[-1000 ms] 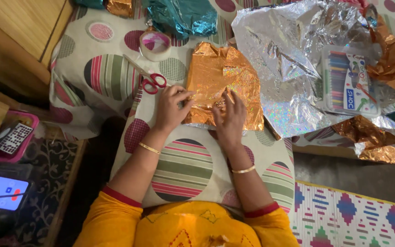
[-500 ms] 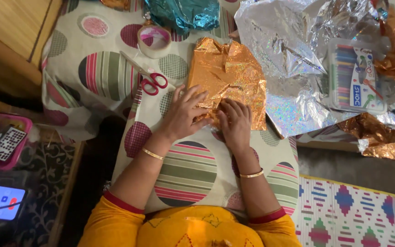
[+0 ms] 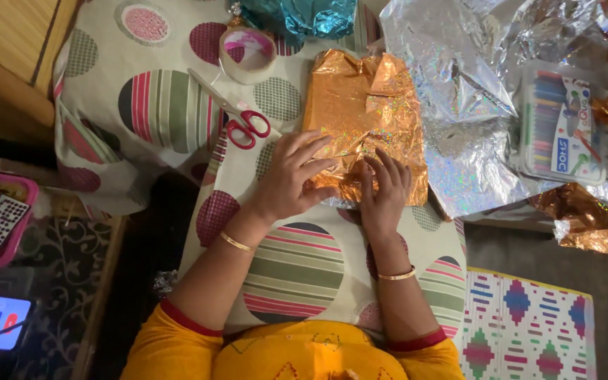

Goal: The person wraps a small rectangular box with shiny gold wrapping paper on a patterned tablecloth. They fold the paper around the box, smooth the edges, cut tape with scissors, and apply tape to secure the folds. The wrapped box is placed on the table.

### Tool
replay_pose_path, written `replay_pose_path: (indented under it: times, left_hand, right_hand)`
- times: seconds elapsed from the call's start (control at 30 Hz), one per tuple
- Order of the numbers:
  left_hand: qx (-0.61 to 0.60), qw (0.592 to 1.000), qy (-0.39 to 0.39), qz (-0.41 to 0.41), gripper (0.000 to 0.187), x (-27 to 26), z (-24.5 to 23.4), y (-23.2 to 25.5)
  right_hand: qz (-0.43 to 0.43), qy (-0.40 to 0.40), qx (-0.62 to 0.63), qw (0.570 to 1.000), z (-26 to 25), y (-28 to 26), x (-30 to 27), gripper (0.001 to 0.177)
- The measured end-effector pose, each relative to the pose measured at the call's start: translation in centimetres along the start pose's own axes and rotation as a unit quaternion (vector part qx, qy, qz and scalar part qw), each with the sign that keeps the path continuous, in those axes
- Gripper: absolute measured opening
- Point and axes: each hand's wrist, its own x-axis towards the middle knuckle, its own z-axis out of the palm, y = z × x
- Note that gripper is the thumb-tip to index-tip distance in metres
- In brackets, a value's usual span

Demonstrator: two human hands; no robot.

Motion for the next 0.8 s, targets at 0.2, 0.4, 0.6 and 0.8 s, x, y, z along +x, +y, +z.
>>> replay_pose_path:
  times: [0.2,0.4,0.6,0.8]
  left_hand:
    - [0.009,1.000,-0.005,-0.017,0.058,-0.16,0.09,-0.41]
    - [0.005,0.999,-0.025,-0.030,0.059,-0.19,0.21,-0.56]
    - [-0.002,0.999,-0.032,-0.037,0.059,-0.34,0.24,-0.65]
    - [-0.001,0.999,-0.036,-0.038,0.059,-0.26,0.21,-0.63]
  right_hand:
    - [0.001,-0.010,-0.001,1.000,0.22,-0.39,0.01,0.021]
    - [0.006,-0.017,0.000,1.000,0.44,-0.36,0.07,0.022]
    - [0.007,-0.018,0.005,1.000,0.46,-0.33,-0.04,0.023]
    - [0.002,-0.017,0.006,1.000,0.32,-0.57,0.02,0.023]
